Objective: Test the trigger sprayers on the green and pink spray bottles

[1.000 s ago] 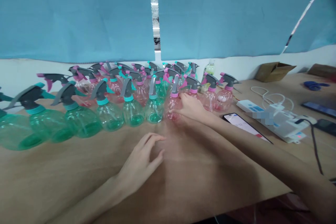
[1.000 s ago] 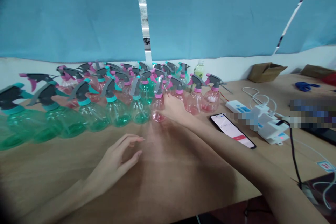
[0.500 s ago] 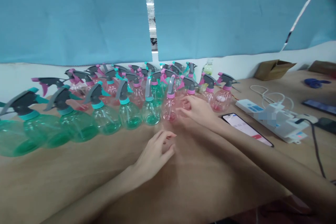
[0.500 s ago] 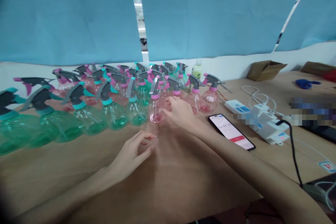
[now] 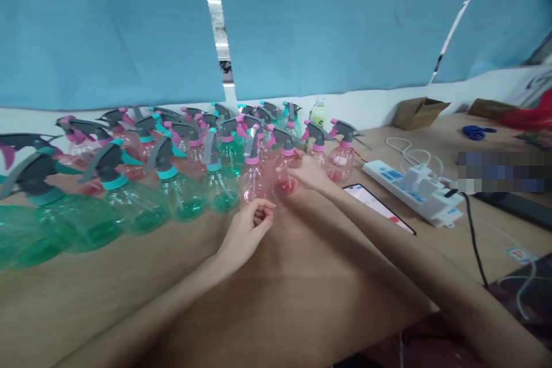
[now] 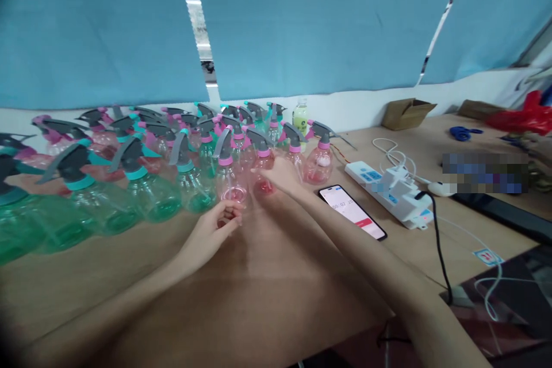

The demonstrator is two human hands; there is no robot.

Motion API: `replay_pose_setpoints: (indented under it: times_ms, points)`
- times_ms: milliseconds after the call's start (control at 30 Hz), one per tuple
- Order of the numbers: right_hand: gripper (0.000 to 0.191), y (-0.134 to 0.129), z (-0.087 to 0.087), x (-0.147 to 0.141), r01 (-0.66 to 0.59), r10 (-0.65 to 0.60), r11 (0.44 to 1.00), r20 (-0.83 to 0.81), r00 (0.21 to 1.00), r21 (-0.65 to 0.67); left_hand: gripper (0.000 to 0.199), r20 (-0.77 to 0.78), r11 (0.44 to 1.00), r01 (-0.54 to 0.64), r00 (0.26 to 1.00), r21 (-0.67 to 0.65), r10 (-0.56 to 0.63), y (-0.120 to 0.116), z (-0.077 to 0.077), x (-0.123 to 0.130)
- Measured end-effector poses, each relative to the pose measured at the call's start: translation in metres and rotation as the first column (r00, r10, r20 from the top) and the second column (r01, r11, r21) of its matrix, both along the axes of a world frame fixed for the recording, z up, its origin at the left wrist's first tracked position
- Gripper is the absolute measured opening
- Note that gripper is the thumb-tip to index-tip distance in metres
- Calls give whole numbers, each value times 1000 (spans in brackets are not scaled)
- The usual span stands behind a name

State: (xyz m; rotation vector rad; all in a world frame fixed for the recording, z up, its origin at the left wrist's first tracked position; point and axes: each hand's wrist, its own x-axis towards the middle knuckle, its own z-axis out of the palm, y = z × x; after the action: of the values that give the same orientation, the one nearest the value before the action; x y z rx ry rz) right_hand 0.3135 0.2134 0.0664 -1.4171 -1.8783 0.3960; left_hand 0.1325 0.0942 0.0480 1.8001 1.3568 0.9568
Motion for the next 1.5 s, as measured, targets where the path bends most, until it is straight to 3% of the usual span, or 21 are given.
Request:
replay_pose_setpoints:
  times_ms: [133,300,433,533,600,667,800,900,1033,1167,1200,1333,1500]
  points:
    - [60,-6,-5,0,8,-8,1000,3,1000,13,16,11,1000,9,1000,-3,-9,1,1,3]
    - [76,-47,-10,7,99,-106,994,166,980,50,19,54,999,-26,998,35,24,2,10,7]
    - [69,-87,-6,13,-13,-1,998,228,974,57,52,14,980,-93,996,176,92,4,24,13]
    - [53,-111,-1,8,-88,74,994,189,979,66,78,-61,956,-51,996,290,72,5,37,20]
    - [52,-126,2,1,-117,115,993,149,982,10,84,-64,953,-32,997,300,53,5,44,25]
    - [60,-139,3,-9,-148,153,988,132,979,-47,78,-48,961,-23,998,275,37,4,51,27]
    - [71,-161,0,-29,-200,211,977,181,961,-74,47,-18,972,-35,999,234,40,-6,59,20]
    - [75,-171,-2,-41,-308,314,949,213,925,-62,43,42,970,-38,999,240,29,-17,58,3]
    - [81,-169,8,-49,-502,511,859,208,834,-96,42,150,975,-65,988,210,33,-29,52,-27]
    - [64,-143,13,-46,-705,715,699,122,688,-122,37,117,965,-118,989,234,92,-34,50,-52]
    - [57,-134,9,-44,-717,725,688,122,677,-110,35,101,962,-123,990,242,101,-35,51,-55]
    - [42,-104,-25,-37,-635,617,772,271,739,-26,31,30,943,-147,989,298,145,-33,53,-59]
    - [51,-96,-61,-30,-629,577,776,342,741,53,32,42,954,-87,996,287,78,-24,53,-56]
